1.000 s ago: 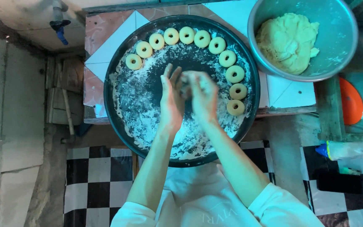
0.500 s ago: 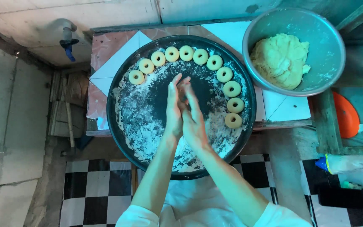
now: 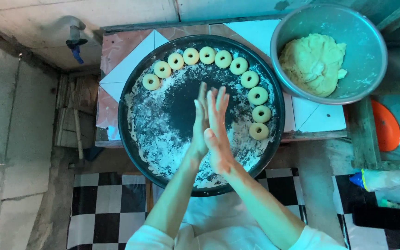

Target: Shaping small pieces of dough into rings and placing them on a floured tray.

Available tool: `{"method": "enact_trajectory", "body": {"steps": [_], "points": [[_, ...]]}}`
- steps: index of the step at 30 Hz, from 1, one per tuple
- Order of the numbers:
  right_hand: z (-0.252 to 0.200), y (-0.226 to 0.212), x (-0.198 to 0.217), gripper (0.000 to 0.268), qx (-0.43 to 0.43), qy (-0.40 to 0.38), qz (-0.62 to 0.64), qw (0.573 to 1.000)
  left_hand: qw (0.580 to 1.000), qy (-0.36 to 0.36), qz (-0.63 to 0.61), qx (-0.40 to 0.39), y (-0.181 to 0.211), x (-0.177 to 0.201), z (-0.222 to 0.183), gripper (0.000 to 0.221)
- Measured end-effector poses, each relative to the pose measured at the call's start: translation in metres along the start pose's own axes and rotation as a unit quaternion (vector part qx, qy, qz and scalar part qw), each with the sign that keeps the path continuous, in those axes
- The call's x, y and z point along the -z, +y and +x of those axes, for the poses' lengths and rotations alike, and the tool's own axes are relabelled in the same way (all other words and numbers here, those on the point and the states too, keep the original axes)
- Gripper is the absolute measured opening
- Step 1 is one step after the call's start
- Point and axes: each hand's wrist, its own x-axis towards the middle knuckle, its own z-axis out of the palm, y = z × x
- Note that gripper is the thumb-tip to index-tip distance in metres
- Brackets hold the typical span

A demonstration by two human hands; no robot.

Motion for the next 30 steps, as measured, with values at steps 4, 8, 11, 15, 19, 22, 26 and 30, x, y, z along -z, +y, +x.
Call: {"method": "enact_trajectory", "body": {"steps": [4, 8, 11, 15, 19, 22, 26, 30], "points": [[0.015, -0.035, -0.002, 0.071, 0.07, 0.007, -0.076, 0.995, 0.999, 0.008, 0.038, 0.014, 0.012, -0.018, -0.019, 0.084], [0.012, -0.031, -0.005, 0.073, 0.1, -0.036, -0.108, 0.988, 0.999, -0.008, 0.036, 0.004, 0.043, -0.019, -0.01, 0.096], [0.002, -0.043, -0.019, 0.076, 0.121, -0.05, -0.104, 0.986, 0.994, -0.031, 0.062, -0.08, 0.057, -0.011, 0.008, 0.1], [-0.01, -0.078, -0.038, 0.08, 0.145, -0.07, -0.085, 0.983, 0.997, -0.032, -0.026, -0.066, 0.016, 0.0, 0.006, 0.079], [0.006, -0.062, -0.016, 0.069, 0.075, -0.014, 0.028, 0.997, 0.998, 0.004, -0.033, -0.048, 0.023, -0.024, -0.012, 0.081], [0.026, -0.051, -0.001, 0.061, 0.015, 0.017, 0.121, 0.992, 0.999, -0.011, -0.02, -0.04, 0.053, -0.034, -0.008, 0.099], [-0.005, 0.038, -0.009, 0.057, -0.006, -0.022, 0.448, 0.894, 0.978, -0.045, 0.057, -0.194, 0.051, -0.02, 0.031, 0.108], [-0.03, 0.073, -0.018, 0.059, 0.004, -0.108, 0.785, 0.61, 0.989, -0.037, 0.093, -0.105, 0.041, 0.0, 0.037, 0.09]]}}
